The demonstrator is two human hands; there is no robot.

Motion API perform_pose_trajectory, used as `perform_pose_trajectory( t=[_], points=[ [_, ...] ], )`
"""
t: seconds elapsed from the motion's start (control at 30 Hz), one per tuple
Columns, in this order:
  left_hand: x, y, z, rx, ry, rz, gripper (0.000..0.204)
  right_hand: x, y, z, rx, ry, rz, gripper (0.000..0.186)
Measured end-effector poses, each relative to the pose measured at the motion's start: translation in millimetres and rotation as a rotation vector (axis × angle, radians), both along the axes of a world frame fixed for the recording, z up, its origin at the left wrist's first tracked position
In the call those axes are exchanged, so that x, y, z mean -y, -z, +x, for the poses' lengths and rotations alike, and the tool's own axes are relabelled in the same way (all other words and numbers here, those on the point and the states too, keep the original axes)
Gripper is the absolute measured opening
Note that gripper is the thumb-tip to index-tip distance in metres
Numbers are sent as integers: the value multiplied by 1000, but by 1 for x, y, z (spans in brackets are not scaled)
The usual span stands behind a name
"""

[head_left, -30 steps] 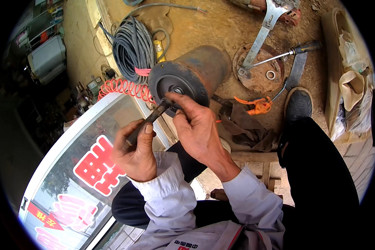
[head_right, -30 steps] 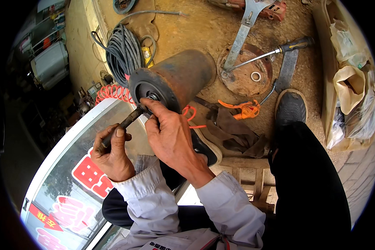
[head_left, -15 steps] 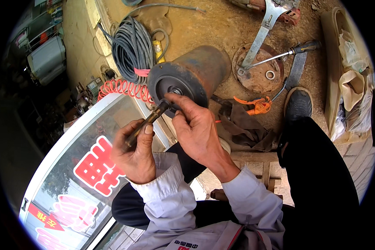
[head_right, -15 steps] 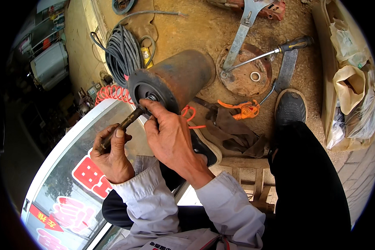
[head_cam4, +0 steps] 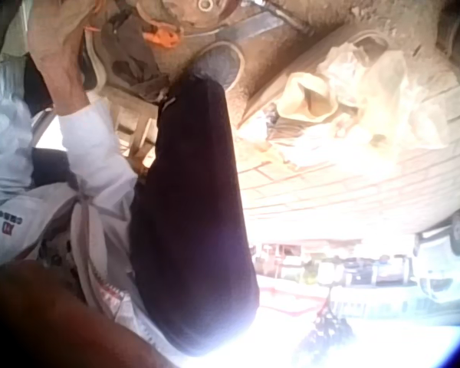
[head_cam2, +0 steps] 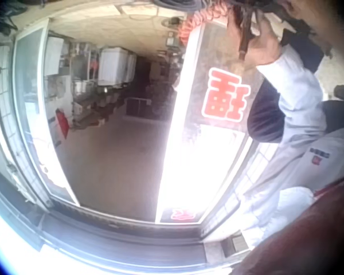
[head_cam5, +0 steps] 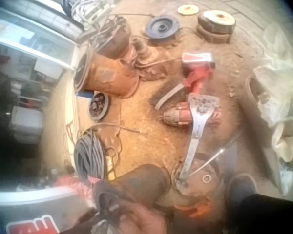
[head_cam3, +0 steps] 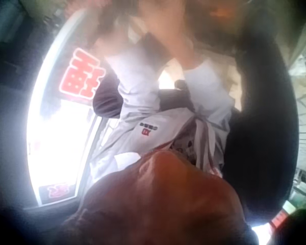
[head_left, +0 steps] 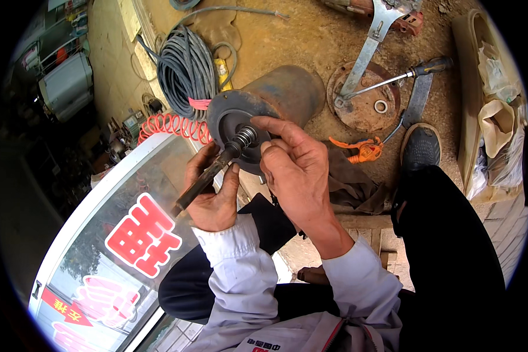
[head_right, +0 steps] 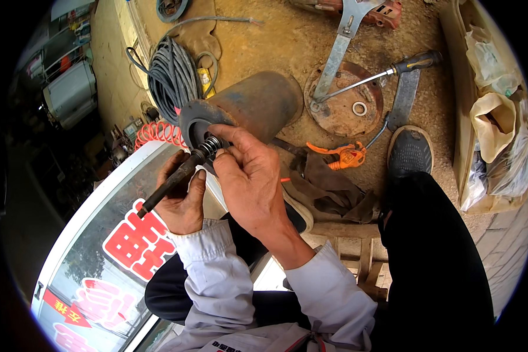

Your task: The person sits cross-legged and uses a wrench and screwdriver to loosen and remove a bolt from a cylindrical mechanical part. They then use a power drill to remove a screw and disassemble the part further.

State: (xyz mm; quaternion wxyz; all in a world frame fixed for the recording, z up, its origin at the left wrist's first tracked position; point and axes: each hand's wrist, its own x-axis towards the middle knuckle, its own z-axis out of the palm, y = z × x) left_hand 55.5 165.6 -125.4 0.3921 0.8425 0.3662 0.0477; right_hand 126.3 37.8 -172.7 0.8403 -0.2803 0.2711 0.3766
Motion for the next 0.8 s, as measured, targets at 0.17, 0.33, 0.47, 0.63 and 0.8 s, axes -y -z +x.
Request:
perform_pose_trajectory(
  t=[0.17, 0.33, 0.47, 0.63, 0.8],
  points=[
    [9, 14, 4, 12, 43, -32, 53, 3, 2, 2, 1, 35, -4, 30],
    [8, 19, 5, 68, 19, -22, 50, 5, -2, 9, -45, 115, 2, 29],
    [9, 17, 7, 58, 6, 17, 44, 13, 2, 20, -66, 95, -64, 31],
    [12, 17, 9, 64, -35, 8, 43, 21, 7, 21, -78, 118, 3, 25],
    [13, 16, 9, 41, -54, 3, 45, 18, 4, 21, -53, 95, -57, 22]
  ],
)
